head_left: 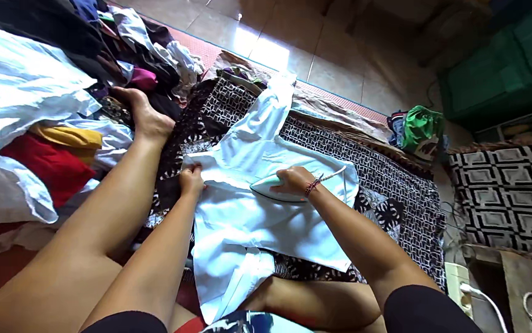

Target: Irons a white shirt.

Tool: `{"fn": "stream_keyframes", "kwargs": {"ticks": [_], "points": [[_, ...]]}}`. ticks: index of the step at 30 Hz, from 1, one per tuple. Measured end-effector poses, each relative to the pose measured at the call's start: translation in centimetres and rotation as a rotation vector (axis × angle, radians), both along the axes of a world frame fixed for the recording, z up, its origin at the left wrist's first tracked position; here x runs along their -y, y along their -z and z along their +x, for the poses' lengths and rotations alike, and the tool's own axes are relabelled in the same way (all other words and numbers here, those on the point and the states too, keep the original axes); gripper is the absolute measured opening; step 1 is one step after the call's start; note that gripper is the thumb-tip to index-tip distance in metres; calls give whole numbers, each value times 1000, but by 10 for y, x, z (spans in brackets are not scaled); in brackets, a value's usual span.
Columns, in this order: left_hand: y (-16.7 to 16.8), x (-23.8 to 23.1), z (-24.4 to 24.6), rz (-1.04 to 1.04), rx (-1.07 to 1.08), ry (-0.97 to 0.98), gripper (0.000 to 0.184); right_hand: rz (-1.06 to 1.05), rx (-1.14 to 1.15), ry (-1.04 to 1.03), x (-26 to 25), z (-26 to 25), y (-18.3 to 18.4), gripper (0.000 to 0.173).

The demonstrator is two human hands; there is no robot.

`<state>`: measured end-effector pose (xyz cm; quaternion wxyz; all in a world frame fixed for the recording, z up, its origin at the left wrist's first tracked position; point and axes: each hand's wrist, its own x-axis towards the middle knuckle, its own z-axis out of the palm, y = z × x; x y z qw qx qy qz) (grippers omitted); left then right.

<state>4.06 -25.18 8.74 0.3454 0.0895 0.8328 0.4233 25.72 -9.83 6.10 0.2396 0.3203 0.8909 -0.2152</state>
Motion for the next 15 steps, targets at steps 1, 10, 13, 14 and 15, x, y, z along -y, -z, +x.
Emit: {"fn": "stream_keyframes", "kwargs": {"ticks": [1, 10, 13, 14, 15], "points": [[-10, -1, 3, 6, 3, -7, 36, 9, -19, -8, 6, -10, 2, 54], [39, -1, -17, -67, -144, 86, 41, 4, 14, -80, 26, -50, -5, 52], [109, 5, -46, -226, -423, 367, 37, 3, 16, -77, 17, -36, -4, 53], [116, 7, -50, -260, -477, 435, 36, 13, 18, -17, 13, -33, -4, 52], [120, 8, -53, -278, -505, 477, 36, 25, 28, 45, 10, -33, -4, 52]]}}
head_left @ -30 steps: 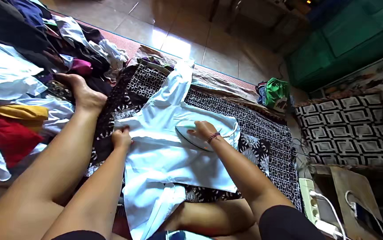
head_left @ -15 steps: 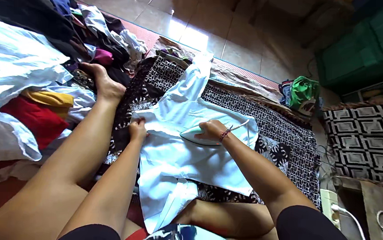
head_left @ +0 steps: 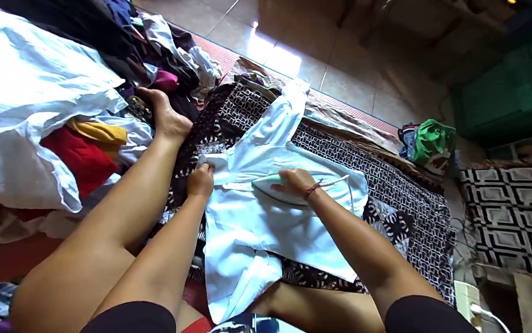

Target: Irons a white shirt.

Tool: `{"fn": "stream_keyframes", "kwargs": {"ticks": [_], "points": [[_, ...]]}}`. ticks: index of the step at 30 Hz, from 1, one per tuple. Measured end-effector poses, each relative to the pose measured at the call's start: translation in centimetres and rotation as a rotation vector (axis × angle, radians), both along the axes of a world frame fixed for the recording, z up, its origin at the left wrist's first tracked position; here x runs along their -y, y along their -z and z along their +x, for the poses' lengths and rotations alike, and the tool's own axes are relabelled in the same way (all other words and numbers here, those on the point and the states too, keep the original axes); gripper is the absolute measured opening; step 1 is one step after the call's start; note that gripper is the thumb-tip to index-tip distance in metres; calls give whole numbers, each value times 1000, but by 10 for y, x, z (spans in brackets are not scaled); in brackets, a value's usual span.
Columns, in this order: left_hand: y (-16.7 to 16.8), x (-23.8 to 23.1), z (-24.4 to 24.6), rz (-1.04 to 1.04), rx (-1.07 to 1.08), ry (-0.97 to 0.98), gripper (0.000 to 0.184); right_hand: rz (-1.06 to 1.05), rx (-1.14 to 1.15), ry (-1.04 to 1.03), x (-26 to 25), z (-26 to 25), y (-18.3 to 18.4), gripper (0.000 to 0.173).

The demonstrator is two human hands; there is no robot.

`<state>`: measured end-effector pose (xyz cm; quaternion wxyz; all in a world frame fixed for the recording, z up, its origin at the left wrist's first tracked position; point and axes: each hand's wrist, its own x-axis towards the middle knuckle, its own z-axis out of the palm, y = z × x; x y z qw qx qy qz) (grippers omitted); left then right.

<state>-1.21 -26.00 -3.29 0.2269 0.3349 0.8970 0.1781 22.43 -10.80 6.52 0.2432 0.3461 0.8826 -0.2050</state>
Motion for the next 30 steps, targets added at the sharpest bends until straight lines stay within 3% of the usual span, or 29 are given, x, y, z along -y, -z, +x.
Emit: {"fn": "stream_keyframes", "kwargs": {"ticks": [4, 6, 7, 8, 9, 10, 11, 17, 21, 26, 27, 28, 30], "points": [[16, 4, 3, 120, -74, 7, 38, 11, 36, 22, -3, -3, 2, 54], [-16, 4, 22, 314, -296, -24, 36, 13, 18, -54, 1, -6, 3, 55], [-72, 1, 35, 360, -356, -59, 33, 21, 19, -72, 5, -12, 3, 56], [-177, -1, 44, 116, -98, -40, 31, 25, 24, -72, 11, -21, 2, 57], [-255, -7, 51, 13, 61, -110, 31, 27, 36, -60, 17, -31, 1, 57], [-293, -10, 61, 88, 69, -228, 28, 25, 42, -49, 24, -42, 0, 56], [-305, -11, 68, 173, 37, -301, 26, 23, 40, -44, 30, -52, -2, 55], [-289, -6, 62, 253, 11, -293, 23, 12, 8, -193, 28, -64, 2, 51], [-281, -2, 55, 225, 12, -258, 21, 43, -20, -37, 34, -68, 1, 52], [-285, -2, 47, 161, 110, -238, 23, 44, 11, -139, 28, -68, 4, 53], [-271, -2, 39, 66, 172, -179, 26, 45, 1, -102, 30, -71, 4, 52], [-235, 1, 30, 6, 182, -81, 29, 45, -10, -48, 35, -73, 4, 51], [-97, 11, 33, 440, -234, -21, 31, 48, -7, 8, 42, -74, 2, 50]]}}
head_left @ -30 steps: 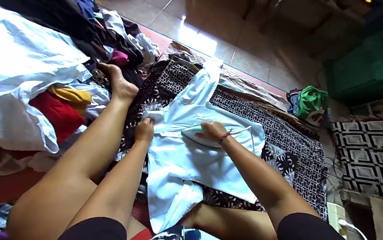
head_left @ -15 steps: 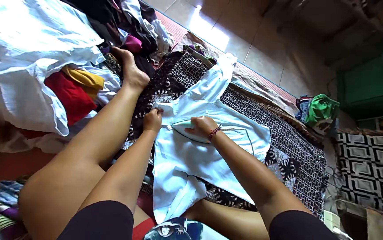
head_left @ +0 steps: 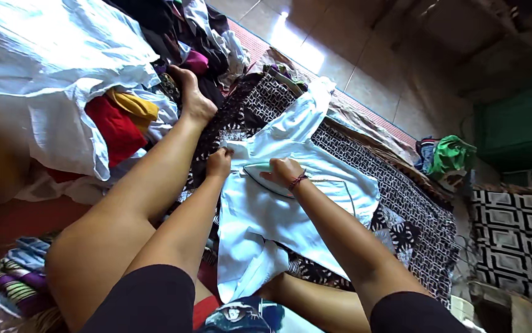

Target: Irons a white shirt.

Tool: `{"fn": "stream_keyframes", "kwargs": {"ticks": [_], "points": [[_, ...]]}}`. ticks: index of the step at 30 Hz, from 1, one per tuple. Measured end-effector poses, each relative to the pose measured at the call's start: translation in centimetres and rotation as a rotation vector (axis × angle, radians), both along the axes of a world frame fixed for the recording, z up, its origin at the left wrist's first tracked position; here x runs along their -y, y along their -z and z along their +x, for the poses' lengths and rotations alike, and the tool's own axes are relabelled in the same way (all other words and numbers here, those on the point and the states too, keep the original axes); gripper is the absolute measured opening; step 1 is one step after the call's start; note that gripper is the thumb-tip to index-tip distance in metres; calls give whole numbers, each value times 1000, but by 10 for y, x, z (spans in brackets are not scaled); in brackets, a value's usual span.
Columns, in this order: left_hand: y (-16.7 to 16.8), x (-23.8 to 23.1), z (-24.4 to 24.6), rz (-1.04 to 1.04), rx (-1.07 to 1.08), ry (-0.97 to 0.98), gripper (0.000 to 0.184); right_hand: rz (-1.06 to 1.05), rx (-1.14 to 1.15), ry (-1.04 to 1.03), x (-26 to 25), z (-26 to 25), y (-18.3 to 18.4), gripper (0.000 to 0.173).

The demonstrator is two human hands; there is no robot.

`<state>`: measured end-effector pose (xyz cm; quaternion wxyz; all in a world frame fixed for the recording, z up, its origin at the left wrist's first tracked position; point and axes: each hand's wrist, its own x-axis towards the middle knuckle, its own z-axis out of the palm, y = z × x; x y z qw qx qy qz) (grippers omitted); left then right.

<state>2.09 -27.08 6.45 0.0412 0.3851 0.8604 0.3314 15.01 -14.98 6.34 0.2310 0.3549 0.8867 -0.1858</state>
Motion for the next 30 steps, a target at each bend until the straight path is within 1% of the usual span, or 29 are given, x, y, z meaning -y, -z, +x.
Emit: {"fn": "stream_keyframes", "kwargs": {"ticks": [1, 2, 3, 4, 5, 6, 7, 10, 14, 16, 17, 18, 19, 20, 21, 22, 23, 24, 27, 30], "points": [[31, -2, -1, 150, -173, -10, 31, -6, 7, -4, 1, 1, -1, 50], [-12, -2, 2, -7, 8, 2, 29, -15, 16, -23, -1, 3, -4, 50], [-85, -7, 4, -249, 240, -4, 26, -21, 27, -51, -6, 7, -5, 50], [-148, -12, 7, -396, 382, -49, 26, -32, 37, -70, -9, 15, -4, 51], [-179, -15, 17, -361, 383, -134, 24, -37, 43, -79, -13, 25, -2, 51], [-188, -16, 26, -295, 340, -190, 21, -34, 51, -84, -16, 37, 0, 51], [-190, -16, 32, -244, 314, -225, 20, -26, 62, -90, -20, 49, 1, 51], [-188, -18, 31, -168, 311, -223, 20, -29, 80, -85, -31, 70, -3, 53], [-197, -19, 29, -118, 318, -235, 22, -31, 77, -84, -35, 68, -2, 58], [-199, -22, 28, -162, 368, -211, 21, -2, 46, 16, -34, 64, -5, 57], [-189, -23, 23, -243, 412, -158, 23, 15, 34, 98, -35, 62, -7, 56], [-152, -21, 13, -301, 422, -77, 24, 37, 28, 186, -39, 61, -7, 55], [-80, -18, 3, -215, 338, -27, 24, 59, 23, 266, -46, 62, -5, 55], [9, -16, -10, -77, 222, -15, 28, 90, 16, 327, -57, 66, -1, 56], [72, -15, -27, -70, 207, 7, 32, 122, 7, 369, -70, 73, 5, 57], [103, -14, -40, -145, 269, 34, 35, 148, 10, 398, -82, 82, 9, 59], [113, -15, -47, -218, 324, 49, 36, 167, 17, 422, -93, 93, 12, 60], [115, -16, -50, -259, 357, 47, 36, 180, 28, 444, -105, 107, 14, 62], [113, -16, -50, -272, 357, 24, 36, 211, 60, 526, -138, 156, 18, 63], [116, -14, -52, -275, 352, 44, 39, 199, 129, 586, -153, 210, 11, 65]]}}
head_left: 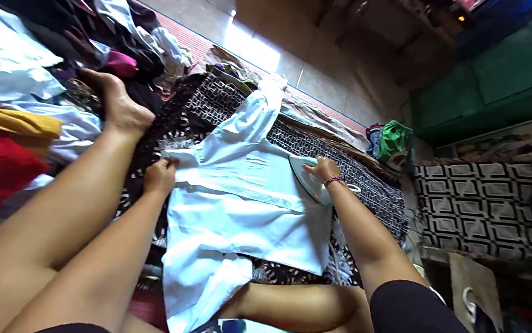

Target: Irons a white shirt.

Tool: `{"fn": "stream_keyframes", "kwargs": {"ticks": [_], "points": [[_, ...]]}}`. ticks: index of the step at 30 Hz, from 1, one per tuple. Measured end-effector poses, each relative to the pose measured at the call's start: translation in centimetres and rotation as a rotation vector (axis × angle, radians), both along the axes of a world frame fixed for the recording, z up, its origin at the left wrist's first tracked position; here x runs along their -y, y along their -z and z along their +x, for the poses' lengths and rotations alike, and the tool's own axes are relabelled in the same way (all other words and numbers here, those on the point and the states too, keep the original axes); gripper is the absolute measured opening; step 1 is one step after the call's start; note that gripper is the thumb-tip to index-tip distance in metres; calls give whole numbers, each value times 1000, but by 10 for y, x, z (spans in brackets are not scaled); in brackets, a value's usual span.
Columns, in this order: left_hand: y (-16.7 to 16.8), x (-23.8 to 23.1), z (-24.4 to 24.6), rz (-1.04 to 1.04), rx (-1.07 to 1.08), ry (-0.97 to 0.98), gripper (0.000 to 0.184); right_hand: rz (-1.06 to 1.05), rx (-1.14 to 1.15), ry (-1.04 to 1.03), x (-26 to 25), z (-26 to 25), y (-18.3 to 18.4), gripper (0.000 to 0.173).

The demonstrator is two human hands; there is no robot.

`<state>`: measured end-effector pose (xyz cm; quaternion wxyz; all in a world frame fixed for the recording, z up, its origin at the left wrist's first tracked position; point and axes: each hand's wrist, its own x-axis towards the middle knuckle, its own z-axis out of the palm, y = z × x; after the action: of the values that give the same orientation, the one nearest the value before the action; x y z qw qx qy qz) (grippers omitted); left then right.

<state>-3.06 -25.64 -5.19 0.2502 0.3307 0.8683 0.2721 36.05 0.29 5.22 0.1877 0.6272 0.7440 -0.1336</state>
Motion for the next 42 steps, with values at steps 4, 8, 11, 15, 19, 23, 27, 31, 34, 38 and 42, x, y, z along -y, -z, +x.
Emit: {"fn": "stream_keyframes", "kwargs": {"ticks": [4, 8, 11, 15, 19, 23, 27, 31, 34, 38, 42], "points": [[-102, 0, 50, 210, -212, -8, 28, -22, 6, 40, 0, 66, -4, 65], [-314, -21, 109, 51, -62, -156, 14, -36, -49, 40, 9, 80, -6, 65], [-311, -15, 114, 19, -92, -138, 15, -85, -66, -20, 16, 57, -15, 63], [-194, -6, 83, -156, -64, -70, 26, -108, -89, -159, 31, -12, -11, 56], [-94, -4, 42, -63, -58, -54, 27, -53, -163, -167, 35, -90, -3, 57], [-75, -8, 34, -30, -36, -75, 27, -42, -167, -174, 15, -77, -4, 57], [-93, -7, 48, -74, -92, -61, 29, -16, -143, -16, -13, 29, -3, 61], [-199, -24, 86, 67, -222, -144, 36, -6, -68, 102, -10, 74, -4, 66], [-196, -22, 80, 114, -165, -225, 32, -16, -75, 98, -11, 73, -4, 64], [-106, -4, 48, -17, 36, -144, 33, -31, -136, 49, -11, 65, -2, 60], [-112, -6, 50, -52, 66, -155, 35, -71, -176, -63, -18, 9, 2, 60]]}}
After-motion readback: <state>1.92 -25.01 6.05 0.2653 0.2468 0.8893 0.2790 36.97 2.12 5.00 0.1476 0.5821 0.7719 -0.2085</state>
